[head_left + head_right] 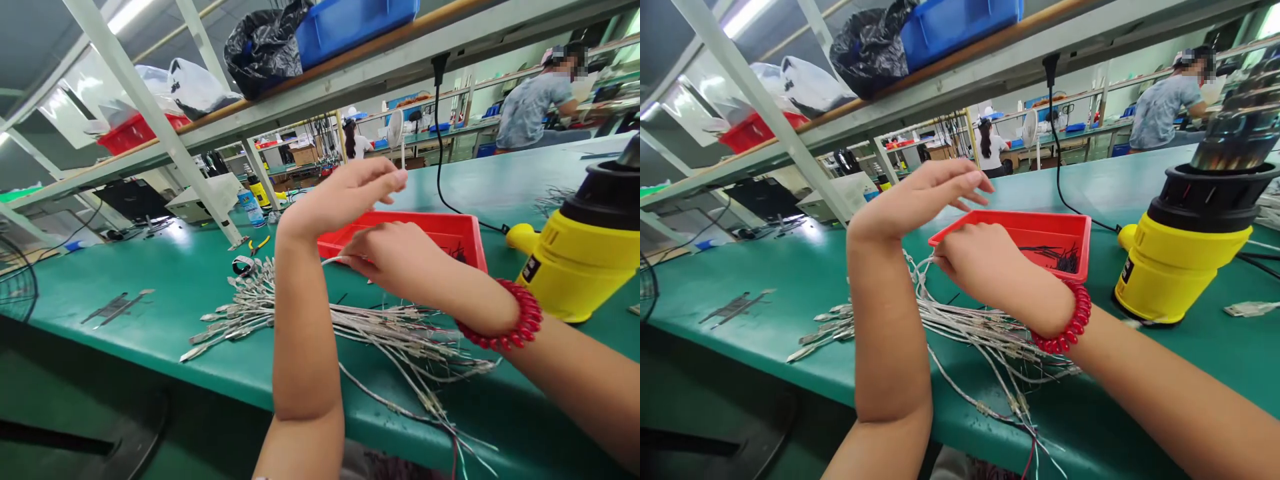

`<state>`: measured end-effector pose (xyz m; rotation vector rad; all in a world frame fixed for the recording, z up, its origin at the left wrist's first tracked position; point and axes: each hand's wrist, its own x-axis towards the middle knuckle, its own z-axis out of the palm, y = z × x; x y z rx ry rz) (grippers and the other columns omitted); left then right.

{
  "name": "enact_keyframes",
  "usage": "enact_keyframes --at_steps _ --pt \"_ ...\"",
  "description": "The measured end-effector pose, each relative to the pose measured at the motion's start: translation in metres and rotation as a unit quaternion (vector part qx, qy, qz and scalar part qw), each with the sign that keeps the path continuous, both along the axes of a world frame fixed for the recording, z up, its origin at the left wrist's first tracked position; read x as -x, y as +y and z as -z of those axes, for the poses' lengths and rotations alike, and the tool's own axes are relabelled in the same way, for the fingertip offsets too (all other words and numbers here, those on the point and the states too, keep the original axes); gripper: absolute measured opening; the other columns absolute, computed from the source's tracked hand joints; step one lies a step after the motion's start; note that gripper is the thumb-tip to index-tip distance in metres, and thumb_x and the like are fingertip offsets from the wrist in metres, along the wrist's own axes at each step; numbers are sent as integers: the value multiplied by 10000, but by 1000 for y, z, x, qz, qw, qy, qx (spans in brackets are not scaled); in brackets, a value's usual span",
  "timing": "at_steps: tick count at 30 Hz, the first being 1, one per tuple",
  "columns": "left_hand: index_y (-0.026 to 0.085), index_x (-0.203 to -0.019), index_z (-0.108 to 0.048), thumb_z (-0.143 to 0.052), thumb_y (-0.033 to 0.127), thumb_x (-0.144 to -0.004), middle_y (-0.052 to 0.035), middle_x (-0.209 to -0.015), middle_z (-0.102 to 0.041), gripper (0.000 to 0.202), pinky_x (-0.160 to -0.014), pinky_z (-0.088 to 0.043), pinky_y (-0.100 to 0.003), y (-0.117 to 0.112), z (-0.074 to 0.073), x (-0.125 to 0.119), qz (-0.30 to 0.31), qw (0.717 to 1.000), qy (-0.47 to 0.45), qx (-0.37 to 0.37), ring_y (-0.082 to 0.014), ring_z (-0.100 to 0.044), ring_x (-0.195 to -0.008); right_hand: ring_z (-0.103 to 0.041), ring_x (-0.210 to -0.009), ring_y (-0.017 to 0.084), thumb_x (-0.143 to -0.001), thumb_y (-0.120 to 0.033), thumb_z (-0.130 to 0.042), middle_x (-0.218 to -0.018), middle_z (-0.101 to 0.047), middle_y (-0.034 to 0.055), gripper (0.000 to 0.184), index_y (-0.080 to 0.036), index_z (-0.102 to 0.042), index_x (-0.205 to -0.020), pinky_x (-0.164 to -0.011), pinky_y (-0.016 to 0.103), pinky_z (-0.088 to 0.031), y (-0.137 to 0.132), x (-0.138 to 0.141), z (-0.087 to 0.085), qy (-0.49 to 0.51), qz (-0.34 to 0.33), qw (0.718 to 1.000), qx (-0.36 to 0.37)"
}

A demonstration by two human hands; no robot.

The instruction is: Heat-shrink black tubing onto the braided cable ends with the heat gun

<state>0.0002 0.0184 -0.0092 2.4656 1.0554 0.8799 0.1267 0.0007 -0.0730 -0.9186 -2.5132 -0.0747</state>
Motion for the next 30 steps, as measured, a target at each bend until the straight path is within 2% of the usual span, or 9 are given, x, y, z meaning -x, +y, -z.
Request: enact_keyframes --at_steps 2,4,8,11,13,16,20,25,30 --pt "203 -849 -653 -482 422 -938 8 -902 -688 292 -806 -554 -262 -1 1 -3 -5 998 43 41 -146 -670 -900 -600 -729 212 -935 -272 -396 -825 -703 126 343 -166 -711 -848 -582 288 -302 -4 -6 -8 -8 41 996 -79" --pt "209 -803 -646 -453 483 -943 17 -791 -669 363 -666 -551 -248 -2 1 -3 -11 994 60 90 -134 -667 -754 -606 -720 218 -928 -290 -415 -812 -694 126 333 -162 -718 -877 -594 289 -334 -6 -15 -17 -12 88 990 -113" --pt "216 -837 -619 -374 645 -924 -9 -707 -646 502 -336 -265 -214 -12 -2 4 7 985 9 175 -80 -495 -399 -625 -760 260 -852 -481 -545 -698 -638 84 344 -201 -735 -915 -676 348 -433 -2 -41 -34 0 163 976 -146" --pt "219 -893 -626 -489 626 -891 14 -573 -508 429 -372 -181 -222 -21 -5 16 -19 993 -24 115 -63 -367 -400 -616 -740 235 -834 -492 -579 -647 -606 51 348 -213 -724 -984 -723 382 -453 10 -59 -40 88 173 963 -188" --pt "217 -771 -628 -610 598 -833 29 -540 -383 386 -409 -178 -244 -21 -8 26 -58 997 -55 24 -64 -298 -447 -603 -688 197 -842 -456 -583 -655 -617 43 329 -192 -708 -993 -719 361 -456 25 -66 -37 167 140 962 -168" --pt "254 -627 -526 -663 679 -736 45 -490 -254 459 -417 -168 -278 -10 -11 40 -118 971 -175 -108 -70 -177 -447 -631 -712 196 -824 -457 -605 -794 -694 72 400 -164 -645 -1094 -694 328 -470 51 -61 -16 177 114 977 -31" --pt "243 -677 -355 -378 791 -834 49 -547 -124 570 -390 -157 -264 5 -16 51 -206 894 -343 -203 -65 -150 -426 -663 -893 312 -809 -600 -546 -1048 -699 160 581 -135 -611 -1151 -640 354 -479 72 -37 34 -97 146 977 120" --pt "222 -714 -291 -156 757 -902 53 -575 -105 583 -382 -101 -259 1 -23 47 -206 866 -396 -224 -46 -115 -398 -644 -1050 319 -804 -272 -591 -1232 -629 194 630 -151 -430 -1400 -666 320 -453 68 -12 78 -178 115 974 76" --pt "225 -703 -296 -88 774 -883 55 -565 -112 614 -409 -56 -309 -7 -25 35 -202 844 -448 -215 -67 -68 -414 -672 -939 316 -816 -141 -496 -978 -697 210 357 -84 -575 -1160 -659 321 -406 73 -14 82 -178 126 976 21"
